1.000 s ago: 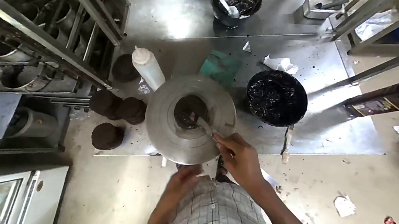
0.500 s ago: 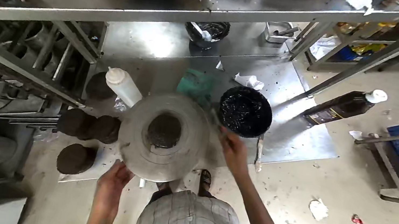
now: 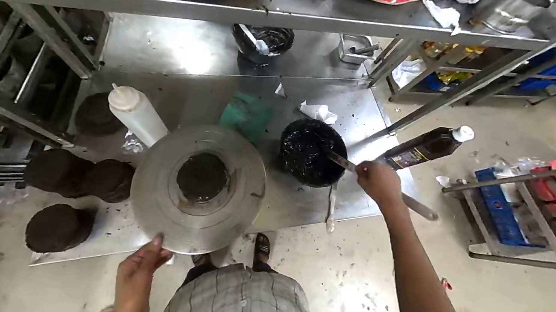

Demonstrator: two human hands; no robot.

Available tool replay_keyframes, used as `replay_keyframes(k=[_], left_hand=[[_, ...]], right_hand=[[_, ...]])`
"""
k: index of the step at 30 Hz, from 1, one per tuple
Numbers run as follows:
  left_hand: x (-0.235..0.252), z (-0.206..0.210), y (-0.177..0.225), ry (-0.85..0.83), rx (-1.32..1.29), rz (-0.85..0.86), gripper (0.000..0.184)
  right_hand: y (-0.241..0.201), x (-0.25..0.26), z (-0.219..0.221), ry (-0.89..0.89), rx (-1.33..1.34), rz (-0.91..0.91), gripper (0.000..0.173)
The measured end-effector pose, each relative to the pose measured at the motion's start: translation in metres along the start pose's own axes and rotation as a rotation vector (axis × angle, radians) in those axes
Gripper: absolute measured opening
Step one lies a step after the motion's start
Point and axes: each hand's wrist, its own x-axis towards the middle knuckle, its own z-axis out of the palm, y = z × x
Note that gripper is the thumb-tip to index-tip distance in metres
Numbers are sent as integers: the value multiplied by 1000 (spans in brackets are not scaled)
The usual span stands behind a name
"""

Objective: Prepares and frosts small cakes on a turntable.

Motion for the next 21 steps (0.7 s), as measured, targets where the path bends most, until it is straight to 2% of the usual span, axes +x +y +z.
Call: replay_keyframes(k=[3, 6, 10, 15, 17, 19, 21], left_hand=[[-14, 9, -13, -41, 7, 1, 37], [-22, 17, -19, -50, -33, 13, 39], [-22, 18, -24, -85, -39, 23, 40], [-7, -6, -25, -288, 50, 22, 42], [1, -20, -24, -335, 91, 33, 35], [14, -32, -17, -299, 100, 42, 27], [30, -36, -3, -179, 77, 35, 36]], right_hand=[[-37, 36, 25, -184, -39, 82, 39], [-41, 51, 57, -253, 257, 26, 35], [-30, 36, 68, -337, 687, 108, 30], [-9, 18, 73, -301, 957, 91, 27], [3, 10, 75, -258, 999, 41, 28], [2, -1, 62, -209, 1011, -16, 28], [-10, -19, 37, -185, 1005, -73, 26]])
